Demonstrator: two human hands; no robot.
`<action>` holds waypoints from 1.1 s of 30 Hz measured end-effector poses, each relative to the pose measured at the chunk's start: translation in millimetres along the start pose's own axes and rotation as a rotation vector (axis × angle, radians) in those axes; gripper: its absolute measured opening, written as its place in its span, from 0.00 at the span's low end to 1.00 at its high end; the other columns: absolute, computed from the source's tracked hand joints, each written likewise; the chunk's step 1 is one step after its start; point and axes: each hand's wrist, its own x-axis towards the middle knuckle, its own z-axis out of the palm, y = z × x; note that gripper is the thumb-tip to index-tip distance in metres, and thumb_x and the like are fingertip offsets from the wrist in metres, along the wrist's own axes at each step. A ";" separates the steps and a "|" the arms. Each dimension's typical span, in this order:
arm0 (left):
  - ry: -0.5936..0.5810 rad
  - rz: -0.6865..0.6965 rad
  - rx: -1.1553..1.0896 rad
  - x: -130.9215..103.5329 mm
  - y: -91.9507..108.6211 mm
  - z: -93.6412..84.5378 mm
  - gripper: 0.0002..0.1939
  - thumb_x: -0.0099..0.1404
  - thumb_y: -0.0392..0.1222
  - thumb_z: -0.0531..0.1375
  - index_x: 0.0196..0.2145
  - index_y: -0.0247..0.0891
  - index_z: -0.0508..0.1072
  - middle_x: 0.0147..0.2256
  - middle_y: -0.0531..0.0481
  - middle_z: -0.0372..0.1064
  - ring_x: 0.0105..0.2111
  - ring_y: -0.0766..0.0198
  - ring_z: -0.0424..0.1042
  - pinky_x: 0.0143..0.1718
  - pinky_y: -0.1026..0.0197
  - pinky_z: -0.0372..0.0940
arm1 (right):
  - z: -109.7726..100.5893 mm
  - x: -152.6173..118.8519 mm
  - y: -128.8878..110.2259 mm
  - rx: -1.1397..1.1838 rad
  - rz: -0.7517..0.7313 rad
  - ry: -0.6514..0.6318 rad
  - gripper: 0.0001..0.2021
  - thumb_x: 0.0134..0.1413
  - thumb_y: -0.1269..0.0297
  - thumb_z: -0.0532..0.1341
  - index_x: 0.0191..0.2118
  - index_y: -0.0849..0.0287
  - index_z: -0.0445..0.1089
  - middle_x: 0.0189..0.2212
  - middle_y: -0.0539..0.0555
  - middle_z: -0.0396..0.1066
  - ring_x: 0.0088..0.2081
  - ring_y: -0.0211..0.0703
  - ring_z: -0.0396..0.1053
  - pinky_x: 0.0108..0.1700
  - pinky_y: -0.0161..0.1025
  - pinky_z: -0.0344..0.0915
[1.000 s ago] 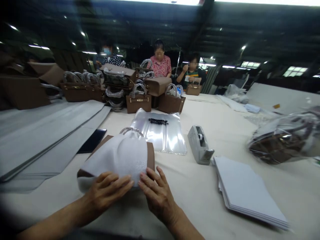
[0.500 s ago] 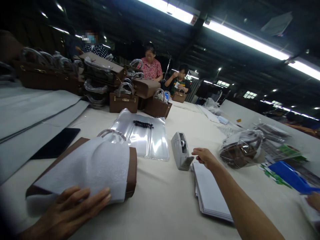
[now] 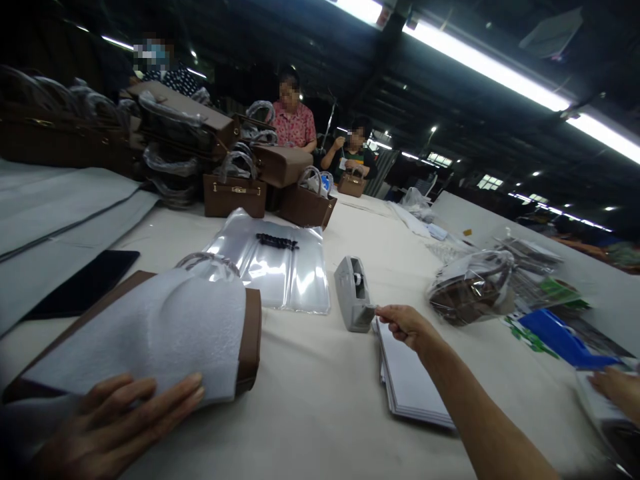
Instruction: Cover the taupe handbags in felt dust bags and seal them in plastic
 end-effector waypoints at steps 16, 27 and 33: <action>-0.181 0.178 0.139 9.0 -0.9 -21.9 0.16 0.62 0.33 0.54 0.48 0.41 0.68 0.51 0.56 0.65 0.41 0.61 0.60 0.44 0.55 0.53 | 182.5 -191.0 13.1 0.321 -0.287 -0.420 0.17 0.43 0.50 0.63 0.27 0.62 0.66 0.16 0.47 0.60 0.13 0.24 0.47 0.15 0.27 0.39; -0.407 0.278 0.150 27.7 -0.2 -32.1 0.09 0.64 0.35 0.51 0.39 0.42 0.69 0.59 0.57 0.52 0.35 0.64 0.59 0.35 0.57 0.54 | 236.2 -188.0 33.7 0.345 -0.203 -0.370 0.20 0.44 0.47 0.61 0.25 0.63 0.64 0.10 0.44 0.54 0.11 0.25 0.45 0.12 0.26 0.39; -0.450 0.310 0.124 33.1 -1.2 -32.8 0.09 0.66 0.35 0.49 0.38 0.40 0.67 0.56 0.54 0.56 0.34 0.63 0.59 0.34 0.57 0.53 | 240.8 -205.3 43.7 0.438 -0.216 -0.280 0.25 0.41 0.50 0.64 0.41 0.62 0.61 0.21 0.47 0.65 0.14 0.30 0.56 0.14 0.29 0.55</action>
